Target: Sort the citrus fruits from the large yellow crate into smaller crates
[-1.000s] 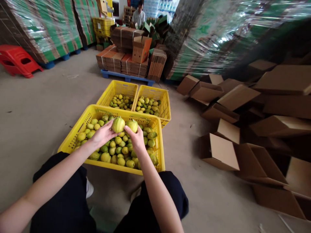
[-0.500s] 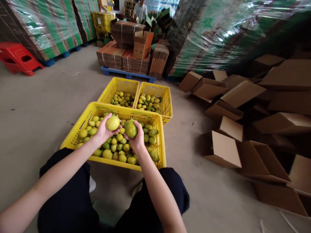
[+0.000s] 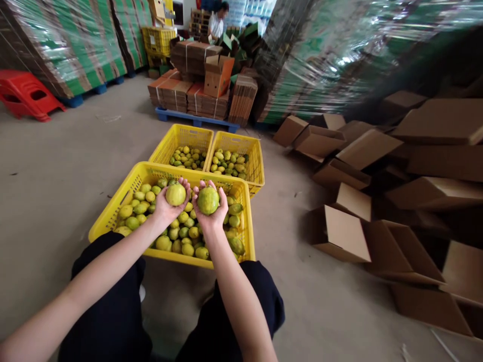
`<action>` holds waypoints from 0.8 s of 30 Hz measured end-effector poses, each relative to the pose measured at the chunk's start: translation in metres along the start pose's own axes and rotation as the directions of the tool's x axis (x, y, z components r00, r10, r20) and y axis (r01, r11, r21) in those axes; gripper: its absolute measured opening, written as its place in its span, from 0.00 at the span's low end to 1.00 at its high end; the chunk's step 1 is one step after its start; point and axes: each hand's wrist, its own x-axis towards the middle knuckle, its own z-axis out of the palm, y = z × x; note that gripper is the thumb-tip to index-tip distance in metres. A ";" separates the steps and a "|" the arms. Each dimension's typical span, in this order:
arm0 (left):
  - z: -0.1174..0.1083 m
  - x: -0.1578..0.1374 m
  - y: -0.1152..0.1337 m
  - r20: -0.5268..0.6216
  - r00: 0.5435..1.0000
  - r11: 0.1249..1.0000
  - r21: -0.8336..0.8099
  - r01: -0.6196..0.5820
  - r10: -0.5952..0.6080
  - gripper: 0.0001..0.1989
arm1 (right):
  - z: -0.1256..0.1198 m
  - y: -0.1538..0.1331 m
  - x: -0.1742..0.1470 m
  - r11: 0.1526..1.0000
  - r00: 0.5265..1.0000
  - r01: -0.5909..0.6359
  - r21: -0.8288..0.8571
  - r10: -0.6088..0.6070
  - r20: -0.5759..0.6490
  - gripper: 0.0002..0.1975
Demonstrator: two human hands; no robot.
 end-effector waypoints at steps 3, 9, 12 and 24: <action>-0.002 0.003 -0.005 -0.003 1.000 1.000 0.014 0.020 -0.020 0.16 | -0.003 0.001 0.002 0.999 0.999 -0.037 0.030 0.037 -0.023 0.10; -0.002 0.002 0.004 0.004 0.999 0.999 0.007 0.052 -0.052 0.13 | -0.010 -0.003 0.003 0.999 0.997 -0.034 -0.019 0.032 -0.072 0.11; -0.003 0.008 0.023 0.058 0.998 1.000 0.012 0.000 -0.001 0.14 | -0.013 -0.013 0.001 1.000 0.990 -0.018 0.018 0.020 -0.142 0.11; -0.063 -0.007 -0.008 -0.208 0.852 0.360 0.839 0.408 -0.480 0.09 | -0.031 -0.063 -0.022 0.991 0.980 -0.043 0.123 0.066 -0.187 0.10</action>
